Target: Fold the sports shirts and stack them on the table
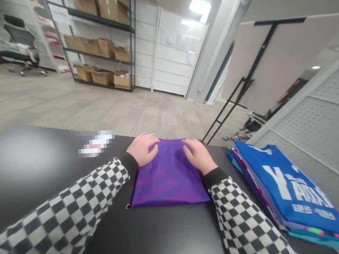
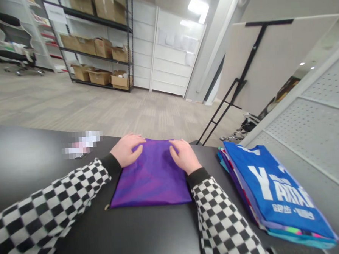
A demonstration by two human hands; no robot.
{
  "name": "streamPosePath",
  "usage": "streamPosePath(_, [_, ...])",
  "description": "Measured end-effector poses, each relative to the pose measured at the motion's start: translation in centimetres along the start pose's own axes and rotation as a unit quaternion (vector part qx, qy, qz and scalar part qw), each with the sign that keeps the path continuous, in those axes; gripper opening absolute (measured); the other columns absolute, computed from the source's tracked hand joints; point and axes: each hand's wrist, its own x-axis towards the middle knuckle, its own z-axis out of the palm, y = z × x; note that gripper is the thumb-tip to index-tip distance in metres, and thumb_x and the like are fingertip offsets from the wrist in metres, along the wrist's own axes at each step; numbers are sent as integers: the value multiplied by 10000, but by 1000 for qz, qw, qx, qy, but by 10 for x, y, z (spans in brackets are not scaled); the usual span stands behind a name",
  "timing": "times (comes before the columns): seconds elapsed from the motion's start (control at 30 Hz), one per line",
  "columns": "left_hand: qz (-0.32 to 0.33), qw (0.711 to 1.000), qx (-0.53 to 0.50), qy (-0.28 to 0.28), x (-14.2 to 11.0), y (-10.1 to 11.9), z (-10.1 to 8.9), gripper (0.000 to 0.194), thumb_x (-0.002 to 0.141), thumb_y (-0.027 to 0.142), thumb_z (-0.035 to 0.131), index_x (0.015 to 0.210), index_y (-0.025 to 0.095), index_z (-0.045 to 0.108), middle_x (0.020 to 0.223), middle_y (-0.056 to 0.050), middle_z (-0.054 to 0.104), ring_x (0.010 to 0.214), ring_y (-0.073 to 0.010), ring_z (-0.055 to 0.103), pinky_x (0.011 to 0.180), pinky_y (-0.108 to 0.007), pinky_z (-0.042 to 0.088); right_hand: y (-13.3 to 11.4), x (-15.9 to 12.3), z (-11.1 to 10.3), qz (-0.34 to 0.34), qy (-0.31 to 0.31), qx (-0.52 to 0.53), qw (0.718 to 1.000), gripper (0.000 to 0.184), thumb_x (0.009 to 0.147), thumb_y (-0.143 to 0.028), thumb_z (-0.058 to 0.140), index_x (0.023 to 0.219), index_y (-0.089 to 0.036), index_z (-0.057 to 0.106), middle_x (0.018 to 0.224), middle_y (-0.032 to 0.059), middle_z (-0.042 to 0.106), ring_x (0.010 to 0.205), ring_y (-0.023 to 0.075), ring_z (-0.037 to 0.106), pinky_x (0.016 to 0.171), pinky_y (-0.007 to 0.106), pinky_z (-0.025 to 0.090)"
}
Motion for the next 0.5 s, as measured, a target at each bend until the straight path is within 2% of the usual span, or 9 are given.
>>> streamPosePath(0.07, [32, 999, 2, -17, -29, 22, -14, 346, 1018, 297, 563, 1230, 191, 816, 1293, -124, 842, 1323, -334, 744, 1283, -619, 450, -26, -33, -17, 2, -16, 9, 1000, 334, 1093, -356, 564, 1266, -243, 827, 1288, 116, 850, 1257, 305, 786, 1294, 620, 473])
streamPosePath(0.17, [44, 999, -11, -23, -84, 50, -34, 372, 1030, 274, 551, 1280, 193, 814, 1368, -136, 813, 1324, -303, 739, 1234, -534, 523, -58, -94, -39, 27, -17, 19, 999, 337, 1108, -338, 538, 1219, -255, 845, 1217, 113, 867, 1161, 298, 817, 1254, 615, 516])
streamPosePath(0.2, [40, 999, -12, -34, -103, 58, -39, 393, 1028, 257, 548, 1321, 206, 806, 1416, -132, 793, 1342, -292, 730, 1235, -515, 527, -67, -114, -45, 32, -35, 20, 999, 345, 1110, -329, 528, 1221, -258, 848, 1251, 116, 859, 1190, 297, 809, 1259, 614, 508])
streamPosePath(0.27, [32, 996, -7, -87, -137, 72, -47, 470, 1022, 259, 571, 1453, 260, 758, 1539, -108, 729, 1421, -291, 690, 1277, -524, 492, -84, -146, -52, 51, -91, 22, 994, 357, 1108, -364, 564, 1316, -257, 833, 1419, 133, 799, 1369, 311, 734, 1282, 606, 483])
streamPosePath(0.33, [15, 987, 10, -159, -162, 85, -53, 560, 1022, 328, 619, 1579, 305, 672, 1660, -88, 630, 1525, -317, 611, 1329, -585, 422, -99, -165, -57, 83, -146, 27, 985, 420, 1098, -403, 598, 1445, -251, 780, 1571, 142, 698, 1522, 327, 618, 1329, 632, 408])
streamPosePath(0.4, [-15, 977, 27, -209, -179, 96, -58, 627, 1015, 407, 657, 1634, 312, 618, 1727, -87, 544, 1597, -345, 529, 1355, -640, 355, -115, -175, -62, 119, -179, 35, 976, 462, 1089, -419, 607, 1494, -249, 750, 1624, 145, 641, 1573, 341, 560, 1354, 673, 334])
streamPosePath(0.5, [-42, 973, 26, -226, -202, 113, -68, 577, 1017, 405, 657, 1588, 322, 669, 1699, -89, 578, 1590, -333, 540, 1358, -626, 351, -141, -188, -71, 138, -192, 50, 970, 431, 1083, -399, 598, 1421, -229, 802, 1579, 154, 675, 1539, 336, 600, 1342, 633, 373])
